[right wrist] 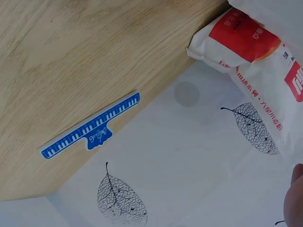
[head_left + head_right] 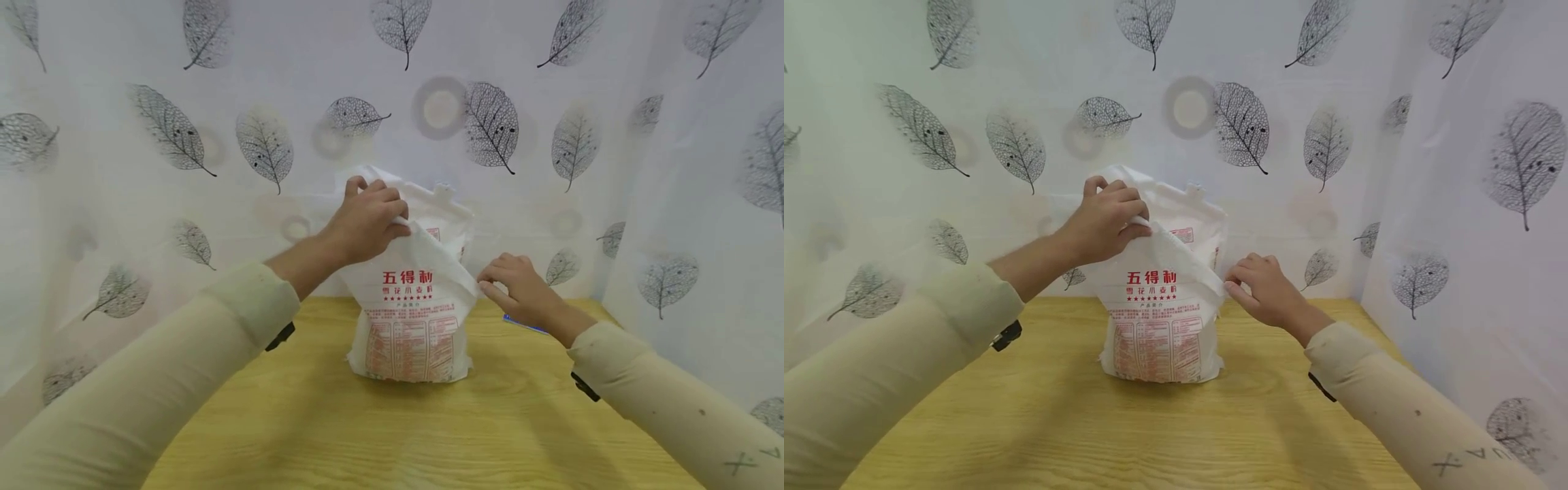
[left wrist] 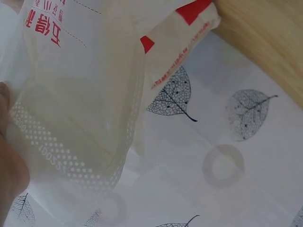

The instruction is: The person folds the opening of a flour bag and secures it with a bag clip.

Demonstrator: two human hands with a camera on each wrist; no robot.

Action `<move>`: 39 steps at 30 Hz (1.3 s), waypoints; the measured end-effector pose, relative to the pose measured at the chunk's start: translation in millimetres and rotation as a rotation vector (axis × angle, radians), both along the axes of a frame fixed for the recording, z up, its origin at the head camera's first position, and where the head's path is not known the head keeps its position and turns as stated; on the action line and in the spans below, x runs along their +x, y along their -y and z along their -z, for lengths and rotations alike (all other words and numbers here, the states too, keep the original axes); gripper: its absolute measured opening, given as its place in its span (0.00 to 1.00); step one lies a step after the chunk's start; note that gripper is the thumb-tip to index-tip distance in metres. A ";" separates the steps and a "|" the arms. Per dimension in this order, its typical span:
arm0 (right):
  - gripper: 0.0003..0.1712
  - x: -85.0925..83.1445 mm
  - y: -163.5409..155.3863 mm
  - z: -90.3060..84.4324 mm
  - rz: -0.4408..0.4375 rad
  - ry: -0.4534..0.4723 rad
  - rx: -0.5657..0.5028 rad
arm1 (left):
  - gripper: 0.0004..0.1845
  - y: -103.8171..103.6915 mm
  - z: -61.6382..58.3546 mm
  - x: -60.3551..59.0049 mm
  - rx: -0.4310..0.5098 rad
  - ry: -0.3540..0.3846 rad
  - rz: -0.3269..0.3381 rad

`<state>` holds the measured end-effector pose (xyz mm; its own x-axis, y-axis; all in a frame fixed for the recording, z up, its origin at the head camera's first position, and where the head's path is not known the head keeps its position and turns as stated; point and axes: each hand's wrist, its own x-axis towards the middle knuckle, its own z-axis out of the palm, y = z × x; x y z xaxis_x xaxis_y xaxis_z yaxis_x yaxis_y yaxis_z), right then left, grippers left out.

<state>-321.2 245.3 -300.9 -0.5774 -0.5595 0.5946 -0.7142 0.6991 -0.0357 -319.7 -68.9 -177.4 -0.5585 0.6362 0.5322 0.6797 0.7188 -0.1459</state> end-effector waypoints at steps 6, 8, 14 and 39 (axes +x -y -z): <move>0.08 -3.5 -22.5 8.6 0.220 0.026 0.119 | 0.10 2.9 3.0 1.0 0.011 -0.008 0.013; 0.07 -4.3 -30.7 13.4 0.279 0.066 0.171 | 0.10 3.8 3.7 1.0 0.013 -0.011 0.017; 0.17 -9.1 -57.8 34.3 0.464 0.221 0.259 | 0.10 4.3 5.5 0.3 0.016 -0.015 0.036; 0.21 -28.0 -118.8 98.4 0.537 0.631 0.140 | 0.10 5.0 7.8 5.6 0.025 -0.045 0.058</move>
